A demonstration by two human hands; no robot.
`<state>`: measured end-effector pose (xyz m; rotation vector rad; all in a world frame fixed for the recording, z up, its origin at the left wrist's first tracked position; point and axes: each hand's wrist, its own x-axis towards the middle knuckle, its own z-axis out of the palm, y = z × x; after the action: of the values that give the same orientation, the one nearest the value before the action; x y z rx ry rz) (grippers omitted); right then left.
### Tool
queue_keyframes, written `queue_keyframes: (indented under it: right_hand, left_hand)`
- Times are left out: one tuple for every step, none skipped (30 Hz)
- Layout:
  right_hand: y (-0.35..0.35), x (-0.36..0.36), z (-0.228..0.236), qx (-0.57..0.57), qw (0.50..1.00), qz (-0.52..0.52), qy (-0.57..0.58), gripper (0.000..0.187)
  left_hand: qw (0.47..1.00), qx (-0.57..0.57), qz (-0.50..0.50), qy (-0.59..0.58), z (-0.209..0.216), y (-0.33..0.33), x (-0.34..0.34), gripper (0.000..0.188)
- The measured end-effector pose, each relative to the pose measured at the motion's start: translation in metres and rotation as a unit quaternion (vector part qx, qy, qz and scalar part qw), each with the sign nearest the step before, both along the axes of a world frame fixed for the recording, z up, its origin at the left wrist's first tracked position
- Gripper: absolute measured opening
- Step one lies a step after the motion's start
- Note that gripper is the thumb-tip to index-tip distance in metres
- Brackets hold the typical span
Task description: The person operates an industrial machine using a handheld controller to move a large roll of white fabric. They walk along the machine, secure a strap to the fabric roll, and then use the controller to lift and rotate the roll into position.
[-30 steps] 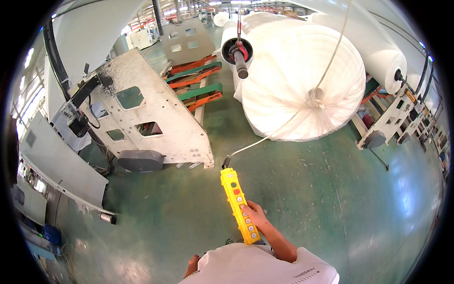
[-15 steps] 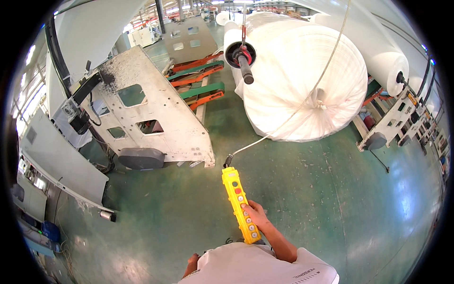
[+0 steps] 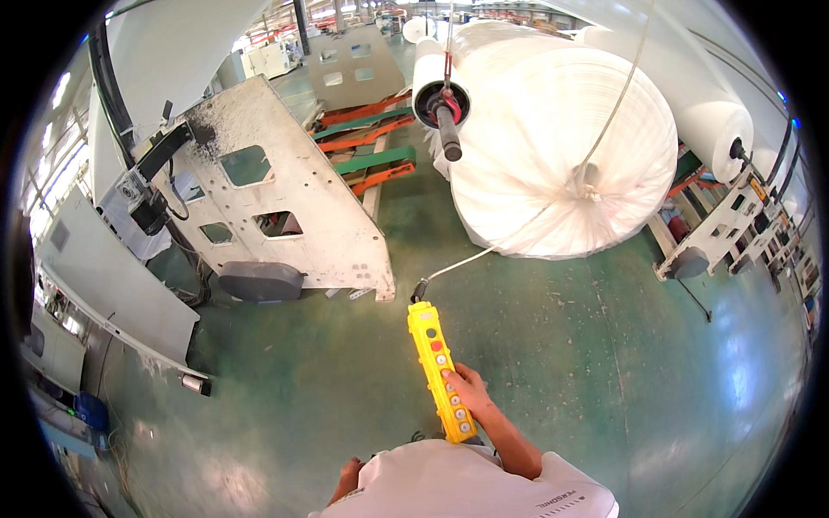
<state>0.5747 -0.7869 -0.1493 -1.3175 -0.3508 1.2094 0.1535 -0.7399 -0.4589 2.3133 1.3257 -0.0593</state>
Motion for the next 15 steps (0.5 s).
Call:
queue_keyframes:
  right_hand:
    - [-0.0004,0.0005,-0.0002,0.001,1.000,0.000,0.001,0.031]
    - [-0.0002,0.0005,-0.0002,0.003,1.000,0.000,0.002,0.032]
    - [-0.0001,0.0001,0.0006,0.001,1.000,0.000,0.003,0.032]
    - [0.0000,-0.0005,0.0022,0.000,1.000,-0.001,0.003,0.032]
    - [-0.0001,-0.0009,0.0034,-0.001,1.000,-0.001,0.004,0.032]
    - [-0.0001,-0.0003,0.0010,0.000,1.000,-0.001,0.001,0.032]
    - [0.0001,0.0009,-0.0036,0.002,1.000,-0.001,-0.002,0.033]
    - [0.0005,0.0010,-0.0042,0.003,1.000,-0.001,-0.005,0.033]
    - [0.0000,0.0011,-0.0039,0.001,1.000,-0.001,-0.003,0.033]
    - [-0.0005,0.0011,-0.0027,-0.001,1.000,0.000,-0.002,0.032]
    - [-0.0004,0.0008,-0.0016,-0.004,1.000,0.000,0.000,0.032]
    - [-0.0005,0.0004,-0.0015,-0.002,1.000,-0.003,0.000,0.032]
    - [-0.0006,0.0000,-0.0015,-0.001,1.000,-0.006,0.001,0.032]
    - [-0.0004,0.0000,-0.0018,0.001,1.000,-0.008,0.000,0.032]
    - [-0.0003,0.0002,-0.0016,0.001,1.000,-0.006,0.001,0.032]
  left_hand:
    - [1.000,-0.005,0.005,0.008,0.0000,-0.0006,-0.0001,0.007]
    - [1.000,-0.010,0.011,0.016,0.0006,0.0001,0.0012,0.008]
    - [0.999,-0.014,0.017,0.024,0.0012,0.0005,0.0024,0.008]
    - [0.999,-0.014,0.017,0.027,0.0019,0.0006,0.0031,0.008]
    - [0.999,-0.012,0.016,0.031,0.0017,0.0012,0.0032,0.008]
    - [0.999,-0.011,0.014,0.034,0.0015,0.0016,0.0030,0.009]
    - [0.999,-0.015,0.018,0.025,0.0013,0.0018,0.0026,0.009]
    - [0.999,-0.020,0.021,0.017,0.0009,0.0026,0.0017,0.009]
    - [0.999,-0.024,0.025,0.009,0.0004,0.0035,0.0007,0.009]
    - [1.000,-0.022,0.023,0.003,0.0000,0.0024,-0.0005,0.008]
    - [1.000,-0.017,0.023,0.000,-0.0001,0.0033,0.0006,0.008]
    - [1.000,-0.010,0.023,-0.003,-0.0018,0.0049,0.0009,0.008]
    - [1.000,-0.004,0.024,-0.003,-0.0035,0.0050,0.0011,0.008]
    - [1.000,-0.006,0.027,0.002,-0.0057,0.0052,0.0018,0.007]
    - [0.999,-0.015,0.035,0.015,-0.0080,0.0052,0.0020,0.007]
